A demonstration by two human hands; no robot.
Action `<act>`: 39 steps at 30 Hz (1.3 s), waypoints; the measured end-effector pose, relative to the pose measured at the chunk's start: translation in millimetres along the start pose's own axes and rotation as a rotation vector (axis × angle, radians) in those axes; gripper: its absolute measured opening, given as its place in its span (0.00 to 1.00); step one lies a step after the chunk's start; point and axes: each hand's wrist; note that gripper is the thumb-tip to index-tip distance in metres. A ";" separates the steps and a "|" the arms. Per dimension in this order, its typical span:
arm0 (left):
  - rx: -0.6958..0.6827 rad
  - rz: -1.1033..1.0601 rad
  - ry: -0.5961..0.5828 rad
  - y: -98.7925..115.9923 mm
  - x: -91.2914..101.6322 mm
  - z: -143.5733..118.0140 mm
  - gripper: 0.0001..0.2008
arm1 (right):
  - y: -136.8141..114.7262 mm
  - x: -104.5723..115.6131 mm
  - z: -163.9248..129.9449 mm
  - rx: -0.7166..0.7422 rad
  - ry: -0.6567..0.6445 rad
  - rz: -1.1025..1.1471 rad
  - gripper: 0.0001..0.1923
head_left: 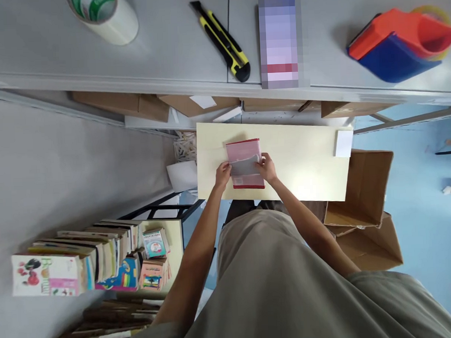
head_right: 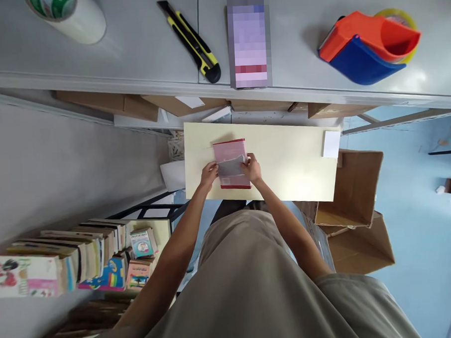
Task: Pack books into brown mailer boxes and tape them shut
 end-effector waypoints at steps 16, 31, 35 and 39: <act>-0.119 0.192 -0.080 48.3 -104.8 -77.2 0.13 | 40.3 128.7 36.1 -0.103 0.029 -0.167 0.20; -0.752 -0.190 -0.129 219.6 -105.8 -145.5 0.14 | -94.8 273.3 1.6 0.654 0.252 -0.071 0.23; -0.911 -0.329 0.005 268.5 -68.9 -158.7 0.12 | -159.2 272.9 -16.9 0.844 0.239 -0.025 0.24; -0.923 -0.410 0.116 276.8 -26.7 -152.8 0.11 | -217.0 233.9 -22.4 1.024 0.163 -0.064 0.23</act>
Point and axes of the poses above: each hand's wrist, its own z-axis towards the middle knuckle, its own x-axis out of the back of the hand, y = z × x, and after that the axes turned 13 degrees about y, right-handed
